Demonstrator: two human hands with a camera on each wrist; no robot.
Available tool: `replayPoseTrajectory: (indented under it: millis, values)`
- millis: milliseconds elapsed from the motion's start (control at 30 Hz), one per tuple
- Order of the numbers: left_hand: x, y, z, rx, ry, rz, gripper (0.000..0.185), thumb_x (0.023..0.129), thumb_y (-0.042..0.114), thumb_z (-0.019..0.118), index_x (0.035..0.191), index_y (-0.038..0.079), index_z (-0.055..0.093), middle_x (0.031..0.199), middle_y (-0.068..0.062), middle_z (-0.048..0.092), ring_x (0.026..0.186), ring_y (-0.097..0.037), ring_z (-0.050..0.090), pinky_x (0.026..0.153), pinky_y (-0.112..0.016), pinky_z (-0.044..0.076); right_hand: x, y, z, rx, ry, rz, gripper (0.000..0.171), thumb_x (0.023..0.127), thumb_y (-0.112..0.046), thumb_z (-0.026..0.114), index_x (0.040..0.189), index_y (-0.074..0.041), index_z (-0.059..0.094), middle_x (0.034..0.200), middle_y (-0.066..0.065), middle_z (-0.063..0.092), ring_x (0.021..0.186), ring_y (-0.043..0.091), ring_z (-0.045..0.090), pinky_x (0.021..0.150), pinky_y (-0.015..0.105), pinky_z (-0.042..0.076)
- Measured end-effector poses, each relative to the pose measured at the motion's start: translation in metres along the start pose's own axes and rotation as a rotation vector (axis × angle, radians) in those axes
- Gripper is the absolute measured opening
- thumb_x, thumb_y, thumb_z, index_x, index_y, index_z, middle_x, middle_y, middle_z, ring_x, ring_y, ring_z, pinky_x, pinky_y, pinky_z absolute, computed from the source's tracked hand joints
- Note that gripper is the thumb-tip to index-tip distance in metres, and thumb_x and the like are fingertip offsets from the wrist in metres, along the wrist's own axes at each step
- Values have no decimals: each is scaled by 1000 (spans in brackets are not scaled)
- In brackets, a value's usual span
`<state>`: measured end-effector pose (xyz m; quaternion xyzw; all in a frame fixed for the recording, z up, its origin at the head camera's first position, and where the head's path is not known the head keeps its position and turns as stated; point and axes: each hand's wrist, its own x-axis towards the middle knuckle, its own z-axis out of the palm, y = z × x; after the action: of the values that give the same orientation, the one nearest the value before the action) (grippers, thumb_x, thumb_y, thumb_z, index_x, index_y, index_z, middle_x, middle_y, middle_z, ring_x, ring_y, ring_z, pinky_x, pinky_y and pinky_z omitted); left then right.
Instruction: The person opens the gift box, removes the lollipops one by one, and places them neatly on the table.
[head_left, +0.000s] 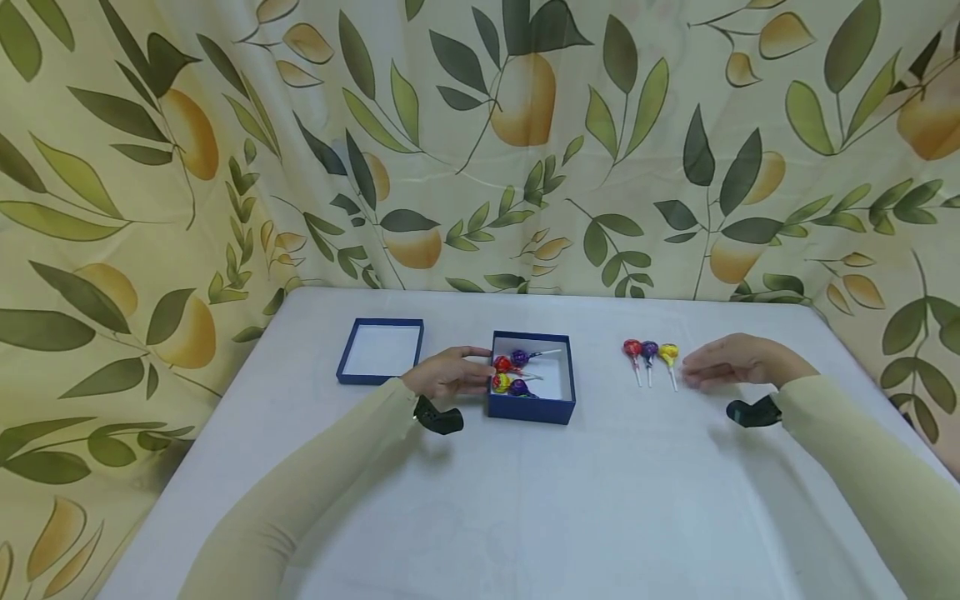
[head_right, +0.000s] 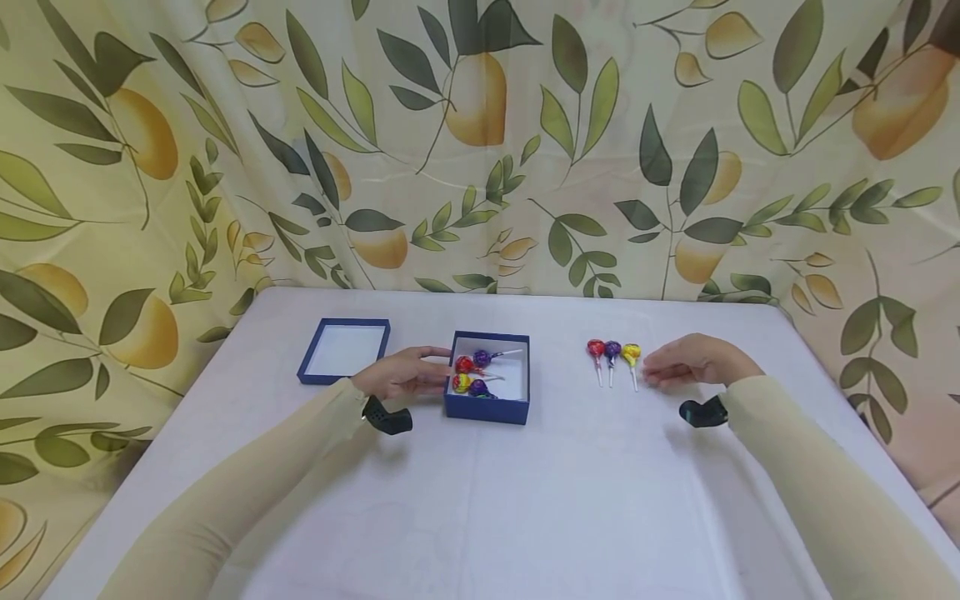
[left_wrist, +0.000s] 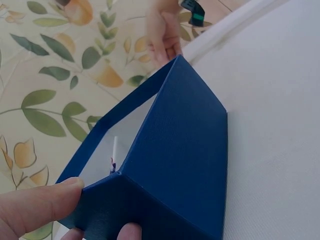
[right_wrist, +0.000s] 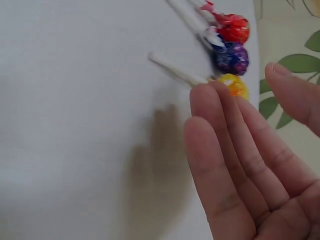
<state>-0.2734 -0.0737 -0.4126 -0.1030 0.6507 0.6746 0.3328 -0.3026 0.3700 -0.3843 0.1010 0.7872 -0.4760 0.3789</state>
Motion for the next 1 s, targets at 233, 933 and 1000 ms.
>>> replayPoseTrajectory:
  millis: [233,933,1000]
  values:
    - [-1,0,0,-2,-3,5,54,91,0,57,141,10,40,138,-20,48,115,-28,56,104,-37,46,-15,-23,-4,-116,-33,-62,45,92,-24,61,128,4,54,107,1,71,101,17,67,95,34,52]
    - [-2,-3,0,-8,-3,14,54,90,2,59,141,9,40,135,-19,51,114,-28,58,102,-38,47,-28,-131,81,-479,-200,-285,40,91,-20,62,121,5,56,115,13,68,104,24,66,96,40,51]
    - [-2,-2,0,-12,-13,21,54,90,1,58,141,9,40,135,-20,52,114,-28,58,102,-38,47,-25,-136,92,-490,-222,-288,38,91,-19,62,120,5,57,114,14,68,103,24,67,94,39,53]
